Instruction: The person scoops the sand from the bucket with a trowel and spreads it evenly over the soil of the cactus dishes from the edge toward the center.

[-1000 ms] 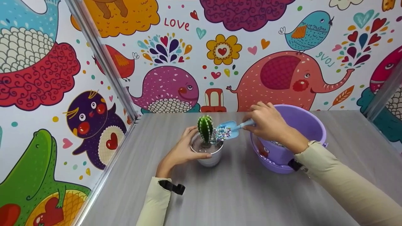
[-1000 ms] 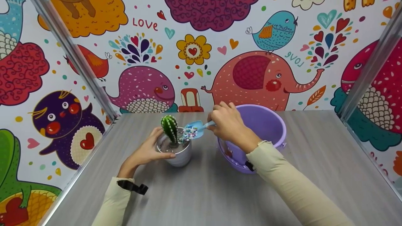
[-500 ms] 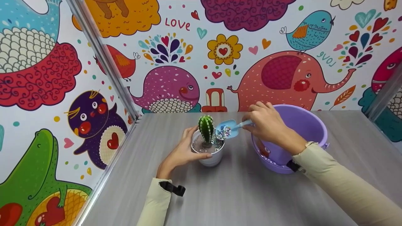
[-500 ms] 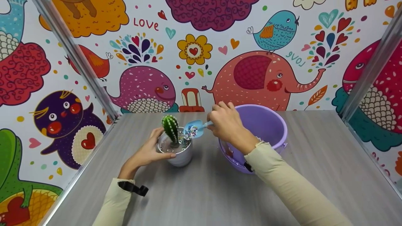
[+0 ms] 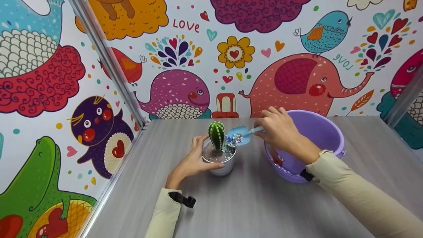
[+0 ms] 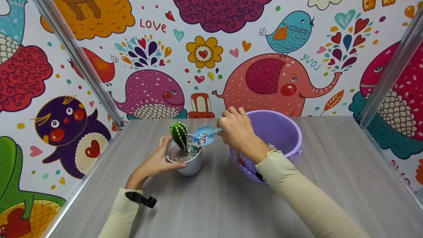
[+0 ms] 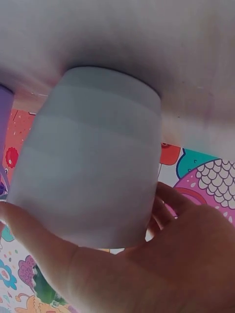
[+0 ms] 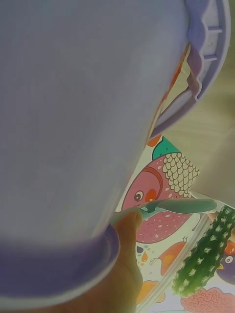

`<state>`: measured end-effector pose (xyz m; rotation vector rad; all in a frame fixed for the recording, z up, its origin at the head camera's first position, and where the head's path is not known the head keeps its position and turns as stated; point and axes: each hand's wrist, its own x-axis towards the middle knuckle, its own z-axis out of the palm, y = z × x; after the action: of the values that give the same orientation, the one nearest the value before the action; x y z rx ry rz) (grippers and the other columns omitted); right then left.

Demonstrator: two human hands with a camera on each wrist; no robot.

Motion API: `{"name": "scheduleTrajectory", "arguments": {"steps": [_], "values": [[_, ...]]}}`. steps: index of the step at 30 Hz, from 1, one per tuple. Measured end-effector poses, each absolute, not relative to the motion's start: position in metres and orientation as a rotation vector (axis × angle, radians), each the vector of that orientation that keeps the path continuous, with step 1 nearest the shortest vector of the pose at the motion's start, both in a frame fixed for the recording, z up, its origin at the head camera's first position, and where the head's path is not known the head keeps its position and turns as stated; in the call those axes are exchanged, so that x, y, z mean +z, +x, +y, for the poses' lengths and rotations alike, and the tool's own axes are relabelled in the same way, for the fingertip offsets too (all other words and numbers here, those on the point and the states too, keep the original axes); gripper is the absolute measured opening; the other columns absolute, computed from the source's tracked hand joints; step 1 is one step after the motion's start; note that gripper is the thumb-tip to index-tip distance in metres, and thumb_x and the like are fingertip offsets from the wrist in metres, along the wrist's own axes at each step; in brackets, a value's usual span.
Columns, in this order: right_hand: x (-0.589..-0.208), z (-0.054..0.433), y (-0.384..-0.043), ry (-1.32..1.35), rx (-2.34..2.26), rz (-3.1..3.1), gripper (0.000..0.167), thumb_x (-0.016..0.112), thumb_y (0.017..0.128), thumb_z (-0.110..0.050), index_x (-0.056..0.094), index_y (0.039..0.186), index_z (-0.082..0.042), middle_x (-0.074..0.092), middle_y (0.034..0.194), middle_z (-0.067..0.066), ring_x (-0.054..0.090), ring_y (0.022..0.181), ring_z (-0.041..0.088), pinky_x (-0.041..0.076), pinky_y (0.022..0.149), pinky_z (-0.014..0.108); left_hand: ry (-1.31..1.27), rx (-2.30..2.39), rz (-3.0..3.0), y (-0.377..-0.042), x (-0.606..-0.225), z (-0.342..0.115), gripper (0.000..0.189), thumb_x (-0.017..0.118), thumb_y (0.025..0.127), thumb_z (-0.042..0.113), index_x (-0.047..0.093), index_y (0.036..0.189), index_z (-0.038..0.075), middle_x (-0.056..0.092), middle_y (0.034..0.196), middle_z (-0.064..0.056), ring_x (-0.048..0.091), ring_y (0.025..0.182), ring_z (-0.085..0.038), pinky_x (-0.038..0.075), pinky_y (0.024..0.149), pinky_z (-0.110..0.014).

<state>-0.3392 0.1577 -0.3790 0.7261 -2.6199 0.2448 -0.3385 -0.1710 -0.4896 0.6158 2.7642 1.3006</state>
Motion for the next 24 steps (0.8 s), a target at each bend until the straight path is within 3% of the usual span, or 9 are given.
{"name": "scheduleTrajectory", "arguments": {"steps": [11, 17, 24], "values": [[-0.384, 0.154, -0.340, 0.733, 0.244, -2.514, 0.020, 0.096, 0.083, -0.019, 0.086, 0.099, -0.013, 0.074, 0.098, 0.009, 0.054, 0.094, 0.030, 0.039, 0.082, 0.045, 0.623, 1.316, 2.747, -0.340, -0.488, -0.176, 0.124, 0.095, 0.072, 0.065, 0.028, 0.170, 0.028, 0.037, 0.163, -0.011, 0.040, 0.155, -0.030, 0.038, 0.127, -0.060], [-0.386, 0.150, -0.341, 0.700, 0.240, -2.515, 0.024, 0.096, 0.083, -0.022, 0.086, 0.102, -0.011, 0.074, 0.099, 0.010, 0.054, 0.094, 0.030, 0.042, 0.084, 0.046, 0.627, 1.340, 2.735, -0.340, -0.487, -0.179, 0.122, 0.097, 0.071, 0.063, 0.031, 0.168, 0.029, 0.042, 0.163, -0.005, 0.041, 0.157, -0.032, 0.036, 0.129, -0.060], [-0.387, 0.145, -0.342, 0.694, 0.197, -2.481, 0.027, 0.096, 0.083, -0.023, 0.086, 0.105, -0.011, 0.074, 0.101, 0.011, 0.055, 0.096, 0.031, 0.044, 0.089, 0.048, 0.641, 1.347, 2.712, -0.339, -0.487, -0.181, 0.117, 0.095, 0.073, 0.062, 0.031, 0.167, 0.033, 0.036, 0.165, -0.002, 0.037, 0.160, -0.034, 0.035, 0.128, -0.063]]}}
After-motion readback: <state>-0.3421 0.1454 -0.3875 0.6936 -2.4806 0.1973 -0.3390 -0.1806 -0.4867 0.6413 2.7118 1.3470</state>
